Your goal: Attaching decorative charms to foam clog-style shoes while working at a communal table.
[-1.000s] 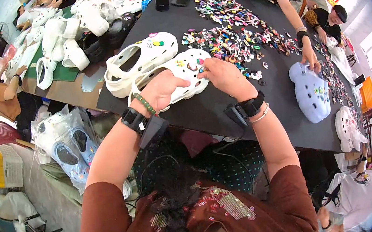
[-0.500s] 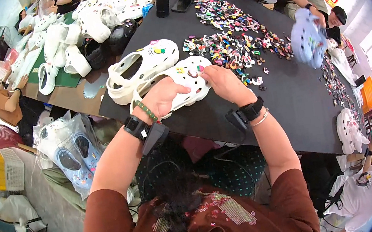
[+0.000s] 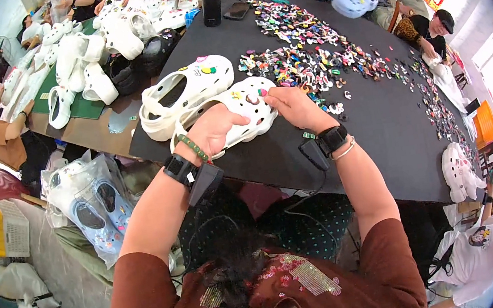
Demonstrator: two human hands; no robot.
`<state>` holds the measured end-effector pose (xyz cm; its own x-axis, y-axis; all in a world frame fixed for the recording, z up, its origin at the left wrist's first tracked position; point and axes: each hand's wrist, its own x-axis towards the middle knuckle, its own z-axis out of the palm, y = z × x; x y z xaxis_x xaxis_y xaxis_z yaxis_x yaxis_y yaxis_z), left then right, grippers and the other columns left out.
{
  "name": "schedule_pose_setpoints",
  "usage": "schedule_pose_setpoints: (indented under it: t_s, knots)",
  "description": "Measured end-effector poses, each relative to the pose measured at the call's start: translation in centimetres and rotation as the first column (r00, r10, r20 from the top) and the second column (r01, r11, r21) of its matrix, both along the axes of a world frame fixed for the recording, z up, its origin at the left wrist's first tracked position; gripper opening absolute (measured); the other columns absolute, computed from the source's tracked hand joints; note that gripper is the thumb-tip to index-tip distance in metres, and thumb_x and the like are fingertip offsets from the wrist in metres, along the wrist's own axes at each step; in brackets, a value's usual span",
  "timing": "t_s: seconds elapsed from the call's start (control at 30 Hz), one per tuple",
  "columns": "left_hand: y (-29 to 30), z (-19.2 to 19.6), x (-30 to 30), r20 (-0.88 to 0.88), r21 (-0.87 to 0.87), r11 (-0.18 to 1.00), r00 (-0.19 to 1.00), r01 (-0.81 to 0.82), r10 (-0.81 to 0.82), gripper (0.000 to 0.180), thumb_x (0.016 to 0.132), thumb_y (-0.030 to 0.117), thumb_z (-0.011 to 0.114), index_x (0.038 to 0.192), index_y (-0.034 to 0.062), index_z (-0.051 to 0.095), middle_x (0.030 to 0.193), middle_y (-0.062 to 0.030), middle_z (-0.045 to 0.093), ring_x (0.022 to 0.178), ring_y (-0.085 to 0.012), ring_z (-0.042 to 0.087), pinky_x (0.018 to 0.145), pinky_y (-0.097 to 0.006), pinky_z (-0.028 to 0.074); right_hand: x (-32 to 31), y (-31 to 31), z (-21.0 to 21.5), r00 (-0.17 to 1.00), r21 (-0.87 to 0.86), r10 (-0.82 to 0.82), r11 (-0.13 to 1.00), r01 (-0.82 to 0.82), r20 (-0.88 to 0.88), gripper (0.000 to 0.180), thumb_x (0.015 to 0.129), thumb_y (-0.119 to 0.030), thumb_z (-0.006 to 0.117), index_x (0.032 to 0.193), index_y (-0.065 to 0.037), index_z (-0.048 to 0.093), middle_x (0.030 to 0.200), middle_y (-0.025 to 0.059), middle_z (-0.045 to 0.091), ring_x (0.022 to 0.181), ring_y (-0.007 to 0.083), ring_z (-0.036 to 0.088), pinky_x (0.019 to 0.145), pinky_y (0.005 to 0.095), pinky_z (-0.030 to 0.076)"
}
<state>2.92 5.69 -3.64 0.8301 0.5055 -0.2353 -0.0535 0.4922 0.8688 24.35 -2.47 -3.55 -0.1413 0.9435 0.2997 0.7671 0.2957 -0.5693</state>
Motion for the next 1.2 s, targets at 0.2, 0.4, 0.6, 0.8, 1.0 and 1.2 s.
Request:
schedule_pose_setpoints:
  t_s: [0.2,0.4,0.6,0.8,1.0,1.2]
  knots:
    - [-0.1,-0.9,0.1,0.029,0.056,0.998,1.0,-0.005,0.003,0.05,0.082,-0.008,0.06,0.131,-0.0014,0.054,0.124,-0.0101,0.064,0.111,-0.0219,0.063,0.098,-0.036,0.049,-1.3,-0.5,-0.8,0.824,0.259,-0.125,0.965,-0.027,0.552,0.014,0.094,-0.015,0.054,0.091,-0.002,0.059,0.075,0.0117,0.062,0.075,0.0294,0.066,0.065,0.0427,0.054]
    - [0.0,-0.5,0.4,0.0,0.01,1.0,1.0,0.0,0.0,0.048,0.082,-0.007,0.061,0.129,-0.001,0.056,0.123,-0.0104,0.065,0.11,-0.0218,0.064,0.097,-0.036,0.049,-0.5,-0.5,-0.6,0.996,0.088,-0.09,0.992,0.088,0.028,0.023,0.098,-0.021,0.055,0.09,0.0,0.06,0.079,0.0202,0.061,0.072,0.0375,0.063,0.065,0.0452,0.049]
    - [0.5,-0.6,-0.2,0.015,-0.02,1.0,1.0,0.02,-0.02,0.049,0.081,-0.007,0.062,0.13,-0.0009,0.055,0.124,-0.0103,0.065,0.11,-0.0214,0.064,0.097,-0.035,0.049,0.1,0.2,-0.1,0.963,-0.201,-0.061,0.979,0.007,-0.262,0.03,0.101,-0.025,0.051,0.088,0.0,0.058,0.069,0.0075,0.057,0.063,0.0183,0.058,0.062,0.0326,0.046]
    - [-0.7,-0.9,0.3,-0.03,0.048,0.998,0.999,-0.03,0.032,0.051,0.081,-0.009,0.061,0.131,-0.0021,0.054,0.126,-0.0101,0.064,0.111,-0.0208,0.064,0.098,-0.035,0.049,5.1,-0.7,-2.4,0.546,-0.337,-0.363,0.929,0.152,-0.755,0.034,0.105,-0.031,0.044,0.08,-0.009,0.049,0.064,-0.0019,0.047,0.06,0.011,0.055,0.058,0.0263,0.042]
    - [0.4,0.0,-0.1,-0.015,0.007,1.0,1.0,0.013,-0.013,0.045,0.082,-0.009,0.062,0.127,-0.0071,0.055,0.122,-0.0137,0.065,0.108,-0.0215,0.065,0.098,-0.035,0.049,5.0,-1.7,-1.6,0.656,-0.278,-0.393,0.92,0.277,-0.645,0.034,0.105,-0.031,0.043,0.083,-0.007,0.052,0.068,-0.0004,0.053,0.06,0.011,0.056,0.056,0.0263,0.042]
    - [-0.3,0.3,0.1,-0.055,0.067,0.995,0.995,-0.079,0.083,0.045,0.08,-0.008,0.066,0.124,-0.0078,0.057,0.12,-0.0139,0.066,0.107,-0.0223,0.065,0.096,-0.035,0.05,6.3,-2.5,-0.4,0.693,-0.24,-0.472,0.88,0.411,-0.545,0.036,0.105,-0.032,0.045,0.083,-0.004,0.054,0.067,0.0028,0.057,0.059,0.0114,0.058,0.057,0.0271,0.044]
